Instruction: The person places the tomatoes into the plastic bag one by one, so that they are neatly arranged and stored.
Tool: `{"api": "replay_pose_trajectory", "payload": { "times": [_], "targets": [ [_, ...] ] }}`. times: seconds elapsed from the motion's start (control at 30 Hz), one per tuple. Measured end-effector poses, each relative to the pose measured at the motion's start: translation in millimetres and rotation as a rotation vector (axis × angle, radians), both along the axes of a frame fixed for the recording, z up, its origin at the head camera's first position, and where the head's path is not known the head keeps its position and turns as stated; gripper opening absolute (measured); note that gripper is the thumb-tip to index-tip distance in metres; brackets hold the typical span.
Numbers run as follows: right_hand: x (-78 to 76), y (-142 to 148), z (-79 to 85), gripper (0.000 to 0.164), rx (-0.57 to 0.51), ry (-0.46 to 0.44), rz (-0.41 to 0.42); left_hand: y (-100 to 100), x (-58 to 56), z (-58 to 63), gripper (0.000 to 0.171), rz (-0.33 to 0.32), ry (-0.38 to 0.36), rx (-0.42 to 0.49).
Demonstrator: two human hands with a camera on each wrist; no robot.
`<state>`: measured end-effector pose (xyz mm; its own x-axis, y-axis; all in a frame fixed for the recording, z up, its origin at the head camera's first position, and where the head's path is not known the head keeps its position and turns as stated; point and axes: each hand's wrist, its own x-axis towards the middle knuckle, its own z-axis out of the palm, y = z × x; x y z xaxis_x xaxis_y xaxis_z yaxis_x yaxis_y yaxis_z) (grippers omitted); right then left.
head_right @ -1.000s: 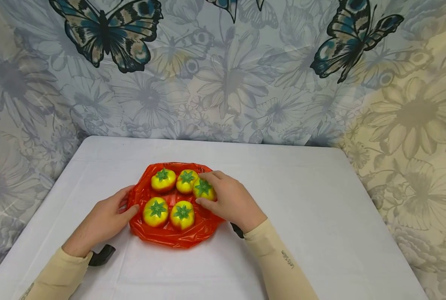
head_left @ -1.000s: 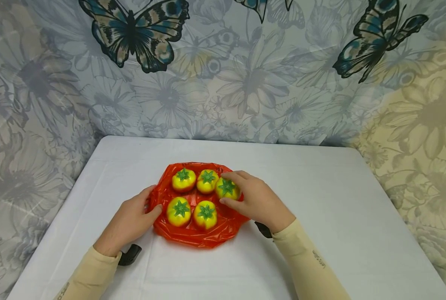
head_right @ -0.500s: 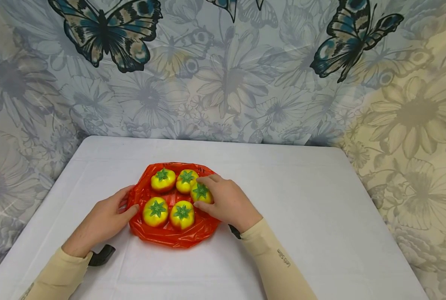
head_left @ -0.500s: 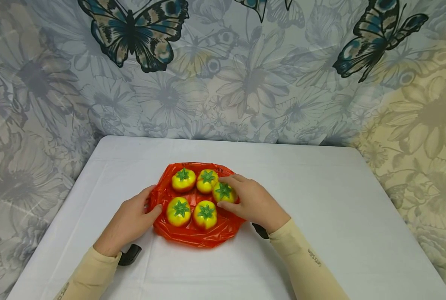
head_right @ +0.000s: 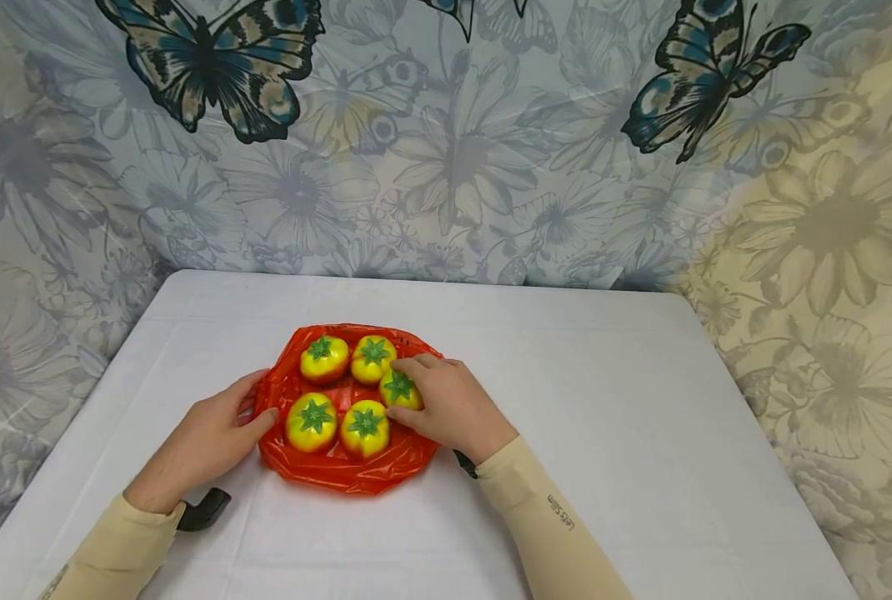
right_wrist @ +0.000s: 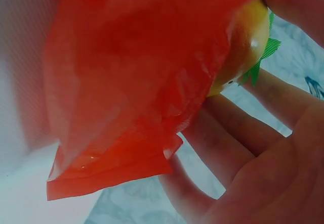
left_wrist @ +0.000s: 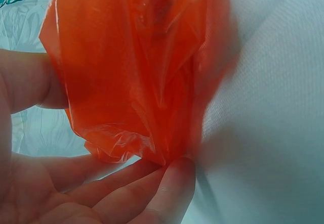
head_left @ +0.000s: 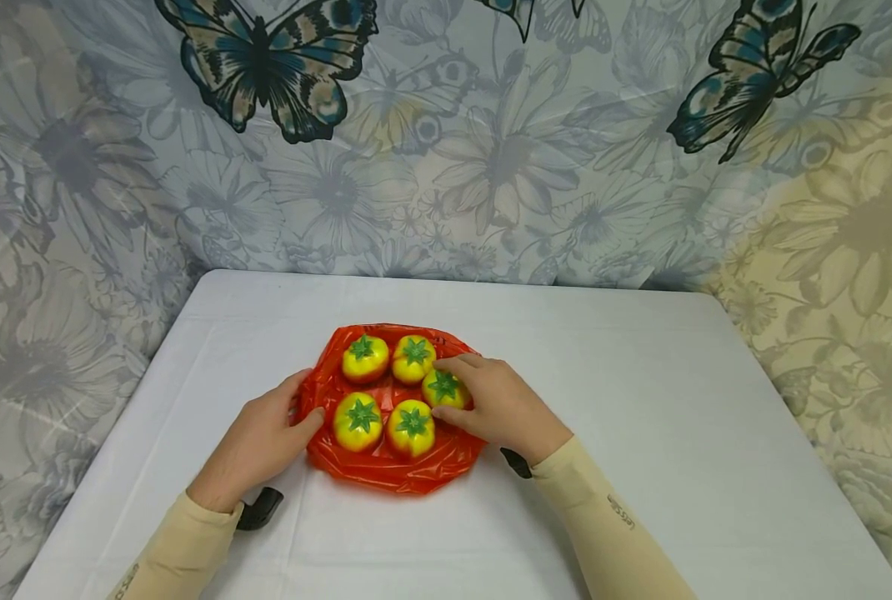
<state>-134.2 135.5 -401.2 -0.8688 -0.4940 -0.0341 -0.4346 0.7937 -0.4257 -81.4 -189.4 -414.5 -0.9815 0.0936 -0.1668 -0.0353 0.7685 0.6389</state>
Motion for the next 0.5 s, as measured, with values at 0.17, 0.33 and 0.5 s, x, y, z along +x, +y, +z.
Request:
{"api": "replay_pose_trajectory", "payload": {
  "times": [0.17, 0.33, 0.5],
  "targets": [
    [-0.1, 1, -3.7, 0.064, 0.003, -0.016, -0.013, 2, -0.4, -0.7, 0.07, -0.005, -0.001, 0.008],
    [-1.2, 1, -5.2, 0.066, -0.01, -0.011, -0.017, 0, -3.2, -0.7, 0.071, -0.019, 0.003, 0.003],
    [1.2, 11, -2.3, 0.069, -0.059, -0.021, -0.033, -5, -6.4, -1.9, 0.083, -0.049, -0.037, -0.004]
  ]
}}
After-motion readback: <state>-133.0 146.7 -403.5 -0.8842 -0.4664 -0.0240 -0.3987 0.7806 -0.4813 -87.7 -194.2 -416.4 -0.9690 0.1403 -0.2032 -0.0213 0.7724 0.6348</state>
